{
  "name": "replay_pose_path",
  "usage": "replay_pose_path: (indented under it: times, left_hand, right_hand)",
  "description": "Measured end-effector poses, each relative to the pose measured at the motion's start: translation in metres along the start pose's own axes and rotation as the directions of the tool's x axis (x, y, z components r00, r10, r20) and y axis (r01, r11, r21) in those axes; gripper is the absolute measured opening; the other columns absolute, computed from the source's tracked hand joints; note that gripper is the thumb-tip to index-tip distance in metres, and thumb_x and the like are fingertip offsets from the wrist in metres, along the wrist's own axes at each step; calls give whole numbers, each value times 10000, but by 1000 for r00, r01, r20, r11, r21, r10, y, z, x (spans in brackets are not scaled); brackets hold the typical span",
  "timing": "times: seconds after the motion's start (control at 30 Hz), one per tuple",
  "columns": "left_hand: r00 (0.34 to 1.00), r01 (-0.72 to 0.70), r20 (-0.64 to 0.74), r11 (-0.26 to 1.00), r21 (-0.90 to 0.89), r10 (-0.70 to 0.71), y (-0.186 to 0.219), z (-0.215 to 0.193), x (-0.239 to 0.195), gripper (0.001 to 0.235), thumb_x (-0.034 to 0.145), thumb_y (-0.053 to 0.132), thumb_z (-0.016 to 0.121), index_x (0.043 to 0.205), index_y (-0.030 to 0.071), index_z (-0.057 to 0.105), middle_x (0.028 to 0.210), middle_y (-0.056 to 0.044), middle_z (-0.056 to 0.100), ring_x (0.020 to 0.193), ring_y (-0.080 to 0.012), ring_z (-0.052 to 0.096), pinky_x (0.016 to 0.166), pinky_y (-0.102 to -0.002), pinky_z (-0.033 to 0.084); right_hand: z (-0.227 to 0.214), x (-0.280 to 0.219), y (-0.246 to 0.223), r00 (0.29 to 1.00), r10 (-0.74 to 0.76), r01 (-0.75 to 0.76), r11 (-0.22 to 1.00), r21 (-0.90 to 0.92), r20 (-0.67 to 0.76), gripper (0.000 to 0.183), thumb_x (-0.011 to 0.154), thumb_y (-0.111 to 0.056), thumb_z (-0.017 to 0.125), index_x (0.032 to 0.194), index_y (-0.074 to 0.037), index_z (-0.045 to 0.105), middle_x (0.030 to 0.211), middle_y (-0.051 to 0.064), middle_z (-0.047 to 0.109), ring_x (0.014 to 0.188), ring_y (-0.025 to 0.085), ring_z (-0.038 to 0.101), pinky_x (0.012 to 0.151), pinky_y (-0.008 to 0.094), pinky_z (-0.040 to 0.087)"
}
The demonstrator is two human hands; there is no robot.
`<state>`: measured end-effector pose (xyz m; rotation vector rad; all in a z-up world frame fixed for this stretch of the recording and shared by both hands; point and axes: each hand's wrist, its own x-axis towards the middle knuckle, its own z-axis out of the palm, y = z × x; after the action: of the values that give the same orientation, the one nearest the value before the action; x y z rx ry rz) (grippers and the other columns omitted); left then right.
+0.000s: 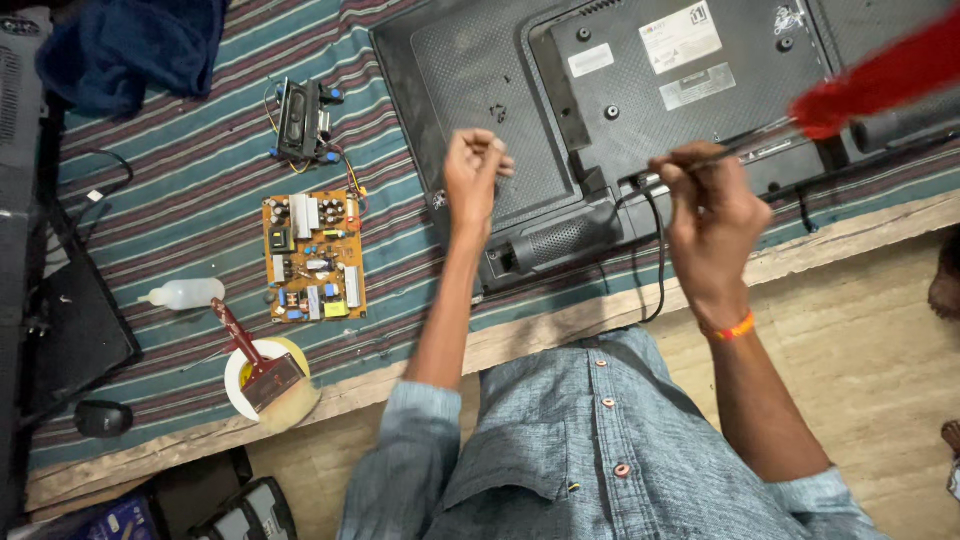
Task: The person places a flat-screen TV on a workbench and uses a screwdriver to fasten screws into the back panel. They repeatedly pick up screws and tighten them into various locations on the TV's rear casing.
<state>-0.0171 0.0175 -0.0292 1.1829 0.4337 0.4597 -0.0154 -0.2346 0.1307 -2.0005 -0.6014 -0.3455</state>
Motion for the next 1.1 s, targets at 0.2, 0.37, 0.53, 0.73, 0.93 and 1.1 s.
replay_pose_path:
  times: [0.2, 0.37, 0.53, 0.73, 0.93, 1.1]
  left_hand:
    - [925, 347, 302, 834, -428, -230, -9, 14, -62, 203, 1039, 156, 655, 1127, -26, 671, 884, -49, 671, 788, -136, 642, 723, -294, 553]
    - [903, 423, 324, 723, -546, -283, -2, 32, -80, 264, 1073, 239, 629, 1089, -23, 650, 924, -96, 700, 840, -208, 713, 779, -350, 622]
    - [900, 432, 307, 718, -545, -309, 9, 37, -79, 238, 1058, 198, 613, 1115, -31, 648, 988, -136, 721, 931, -252, 744, 856, -371, 641]
    - [902, 419, 316, 769, -482, -294, 1, 35, -71, 256, 1061, 202, 610, 1111, -46, 649, 962, -139, 717, 889, -259, 747, 818, -386, 648]
    - [870, 481, 325, 785, -391, -371, -10, 31, -57, 277, 1049, 243, 621, 1057, -32, 651, 892, -132, 723, 805, -254, 754, 752, -385, 650]
    - [860, 503, 294, 791, -349, -417, -7, 34, -38, 311, 1038, 305, 644, 1028, -5, 657, 825, -109, 707, 711, -211, 726, 637, -350, 625]
  right_hand:
    - [-20, -4, -9, 986, 159, -103, 819, 565, -50, 177, 1211, -44, 494, 1245, -75, 323, 1104, 215, 720, 1083, 293, 773, 937, 378, 651]
    - [-20, -2, -14, 986, 161, -111, 813, 572, -37, 179, 1228, -70, 467, 1241, -80, 288, 1108, 255, 702, 1088, 317, 762, 925, 394, 692]
    - [-16, 0, -5, 997, 76, -68, 861, 504, 4, 184, 1219, -34, 472, 1213, -71, 291, 1112, 268, 683, 1109, 337, 744, 945, 407, 637]
    - [-15, 5, 9, 990, 84, -135, 811, 569, 115, 202, 1244, -2, 472, 1172, -51, 290, 1140, 265, 687, 1155, 357, 740, 990, 424, 629]
    - [-12, 15, 18, 975, 102, -196, 804, 561, 195, 186, 1220, 14, 464, 1180, -45, 292, 1169, 263, 665, 1171, 359, 722, 1023, 445, 614]
    - [-3, 23, 25, 963, 132, -242, 805, 542, 234, 180, 1213, 15, 447, 1175, -56, 286, 1227, 274, 666, 1216, 365, 702, 1051, 451, 610]
